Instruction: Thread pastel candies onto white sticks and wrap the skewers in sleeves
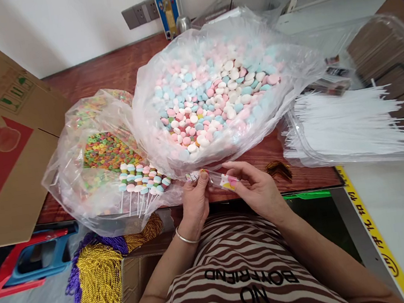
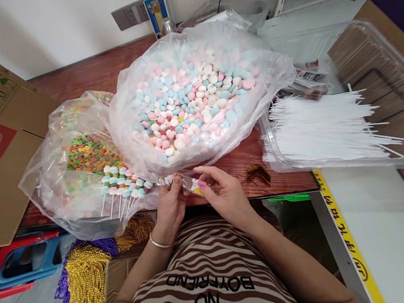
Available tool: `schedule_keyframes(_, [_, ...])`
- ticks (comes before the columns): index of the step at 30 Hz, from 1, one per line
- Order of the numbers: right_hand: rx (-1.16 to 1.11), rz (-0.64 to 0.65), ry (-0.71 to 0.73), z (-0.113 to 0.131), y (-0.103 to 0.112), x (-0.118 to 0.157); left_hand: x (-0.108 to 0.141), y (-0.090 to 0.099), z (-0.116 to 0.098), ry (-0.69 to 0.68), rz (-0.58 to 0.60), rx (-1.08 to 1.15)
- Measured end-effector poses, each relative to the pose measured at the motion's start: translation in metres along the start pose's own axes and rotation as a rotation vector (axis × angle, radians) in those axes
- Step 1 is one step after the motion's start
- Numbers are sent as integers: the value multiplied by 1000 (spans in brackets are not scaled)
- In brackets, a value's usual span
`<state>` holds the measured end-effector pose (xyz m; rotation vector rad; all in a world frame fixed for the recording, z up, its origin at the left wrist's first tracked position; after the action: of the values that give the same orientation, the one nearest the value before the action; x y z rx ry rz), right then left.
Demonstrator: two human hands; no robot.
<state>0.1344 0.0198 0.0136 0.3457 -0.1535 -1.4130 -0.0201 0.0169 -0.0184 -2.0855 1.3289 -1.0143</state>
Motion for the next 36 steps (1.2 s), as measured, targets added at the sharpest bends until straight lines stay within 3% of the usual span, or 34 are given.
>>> schedule_keyframes(3, [118, -36, 102, 2, 5, -2, 1, 0, 1, -7, 24, -39])
schedule_keyframes(7, [259, -92, 181, 5, 13, -4, 2, 0, 0, 114, 94, -87])
schedule_keyframes(15, [302, -81, 232, 10, 12, -5, -1, 5, 4, 187, 100, -13])
schedule_keyframes(22, [442, -39, 407, 15, 10, -5, 1, 1, 2, 226, 178, 46])
schedule_keyframes(25, [488, -43, 476, 20, 11, -5, 0, 1, -2, 223, 141, 55])
schedule_keyframes(30, [485, -156, 512, 34, 13, -7, -4, 6, -1, 287, 47, 238])
schedule_keyframes(36, [427, -149, 533, 50, 12, -5, -6, 6, -3, 307, 10, 322])
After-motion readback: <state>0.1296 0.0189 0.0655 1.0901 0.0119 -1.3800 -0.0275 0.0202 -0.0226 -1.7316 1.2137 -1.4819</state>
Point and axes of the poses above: each hand's wrist, its own x-axis away from the middle knuckle, its own y-axis out of the back of the hand, z = x × y, the point moved 2 cm from there along -x, towards the middle knuckle, and after that the axes turned 15 degrees about x, right-handed, at the moved point
